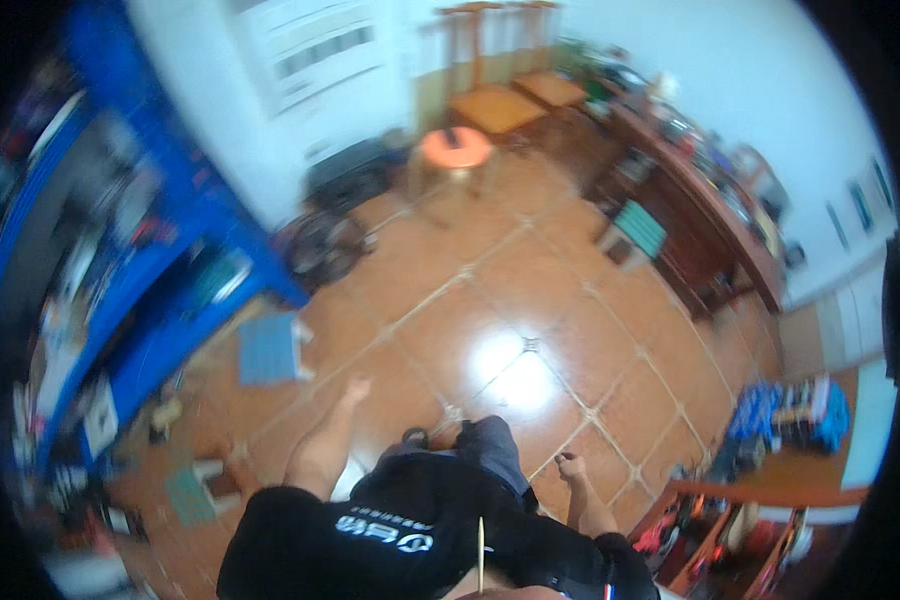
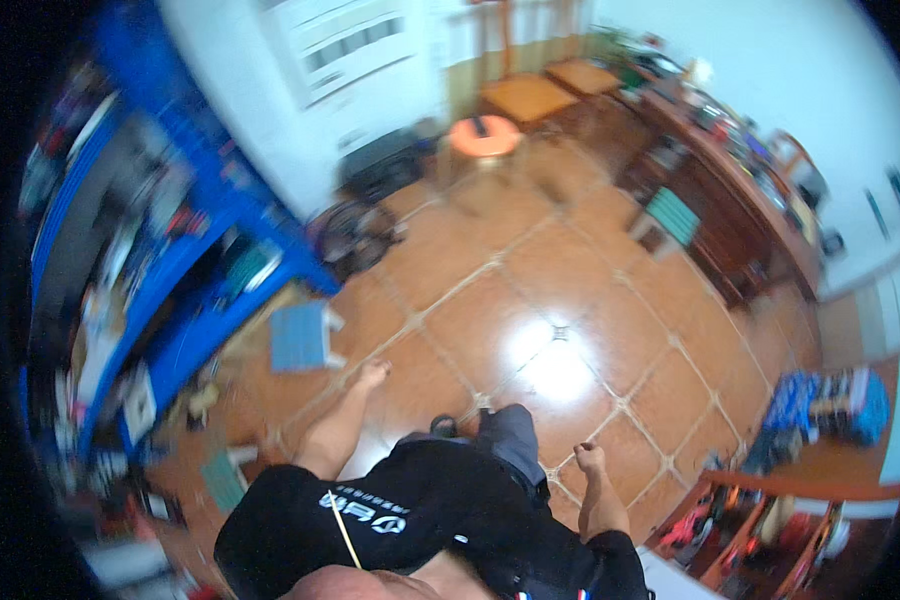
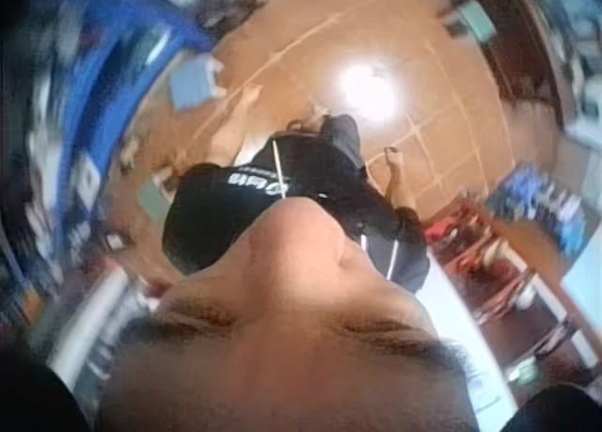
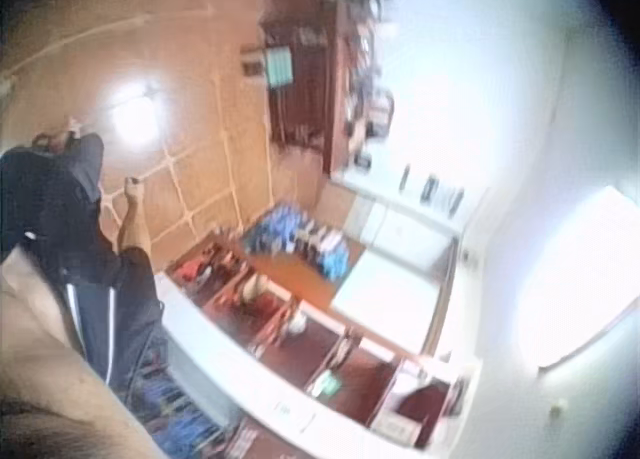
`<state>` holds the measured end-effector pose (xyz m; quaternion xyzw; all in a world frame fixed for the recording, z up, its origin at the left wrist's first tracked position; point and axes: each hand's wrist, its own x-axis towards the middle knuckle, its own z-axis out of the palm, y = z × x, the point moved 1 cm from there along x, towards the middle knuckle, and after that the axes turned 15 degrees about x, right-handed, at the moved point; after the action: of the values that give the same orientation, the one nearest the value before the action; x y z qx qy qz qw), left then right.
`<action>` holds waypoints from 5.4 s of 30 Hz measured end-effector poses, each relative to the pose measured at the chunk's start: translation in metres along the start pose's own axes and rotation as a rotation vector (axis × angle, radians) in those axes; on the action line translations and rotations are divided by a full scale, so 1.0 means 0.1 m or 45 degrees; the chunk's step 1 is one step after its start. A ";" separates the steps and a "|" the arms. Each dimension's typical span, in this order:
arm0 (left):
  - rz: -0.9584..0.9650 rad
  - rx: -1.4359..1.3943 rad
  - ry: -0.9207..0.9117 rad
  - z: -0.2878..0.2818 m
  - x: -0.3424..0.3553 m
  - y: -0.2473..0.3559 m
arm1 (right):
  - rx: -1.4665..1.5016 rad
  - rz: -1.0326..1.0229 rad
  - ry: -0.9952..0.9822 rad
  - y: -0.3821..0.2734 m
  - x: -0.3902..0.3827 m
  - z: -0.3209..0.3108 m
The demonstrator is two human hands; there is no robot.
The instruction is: The person removes a bicycle wheel, inspects the hub and cassette, and reattaches the wheel to the bicycle frame. They then use a flashlight to inspect the wheel and frame.
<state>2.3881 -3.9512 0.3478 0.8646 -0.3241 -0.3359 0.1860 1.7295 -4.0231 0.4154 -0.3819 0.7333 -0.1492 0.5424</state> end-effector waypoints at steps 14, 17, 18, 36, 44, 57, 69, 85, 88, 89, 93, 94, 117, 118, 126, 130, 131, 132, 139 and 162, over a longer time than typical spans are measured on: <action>-0.316 -0.344 -0.719 1.45 2.19 4.80 | -0.378 -0.248 0.352 -2.96 3.94 -2.10; -0.432 -0.263 -0.614 1.20 2.72 4.97 | -0.215 -0.446 0.252 -4.93 4.65 -2.05; -0.425 -0.210 -0.626 1.30 2.95 5.11 | -0.235 -0.498 0.265 -5.24 4.90 -2.22; 0.213 -0.016 -0.646 3.03 7.04 10.39 | -0.384 -0.069 -0.079 -7.40 8.26 -3.01; 0.083 -0.200 -0.921 3.79 7.59 11.34 | -0.257 -0.292 -0.140 -9.55 8.85 -3.35; -0.147 -0.140 -1.056 4.01 9.92 12.58 | 0.020 -0.132 -0.105 -11.44 9.88 -2.71; -0.192 -0.279 -1.463 4.83 9.71 12.34 | 0.067 0.706 0.112 -11.45 9.30 -2.55; 0.518 -0.123 -1.186 5.04 10.32 13.25 | 0.431 0.787 0.366 -11.74 9.65 -2.08; 0.810 -0.047 -0.695 4.99 11.17 13.90 | 0.439 0.296 0.468 -11.34 10.84 -1.93; 0.762 -0.127 -0.619 5.03 11.57 13.95 | 0.405 0.124 0.568 -11.20 11.42 -1.91; 0.812 -0.393 -0.350 5.19 13.00 13.85 | 0.415 0.037 1.278 -10.20 13.66 -2.25; 0.804 -0.379 -0.365 5.26 13.11 13.80 | 0.195 0.165 1.439 -10.05 13.88 -2.50; 0.941 -0.280 -0.212 4.89 13.12 13.47 | 0.561 0.650 1.722 -9.13 15.19 -4.41; 0.953 -0.238 -0.154 4.96 13.10 13.49 | 0.540 0.540 1.824 -9.13 15.15 -4.34; 0.939 -0.373 -0.146 5.14 13.02 13.55 | 0.578 0.105 1.955 -10.74 15.30 -2.82; 0.773 -0.283 -0.227 4.66 12.05 13.97 | 1.152 -0.410 1.312 -11.59 14.07 -1.76; 0.732 -0.208 -0.207 4.48 11.89 13.84 | 1.339 -0.467 1.063 -11.78 13.58 -1.58; 0.850 -0.214 -0.113 4.28 11.71 13.71 | 1.510 -0.533 0.811 -12.02 13.02 -1.44; 1.118 -0.056 -0.667 3.72 9.13 12.85 | 2.165 -0.960 -0.215 -11.64 8.69 -2.78; 1.799 2.582 -1.633 6.27 0.92 9.68 | 1.903 -1.998 2.697 -5.04 0.33 0.32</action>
<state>1.5788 -4.7772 0.3847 -0.0273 -0.8144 -0.1263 -0.5657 1.9553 -4.3756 0.7003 -0.0291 0.1483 -0.9164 -0.3706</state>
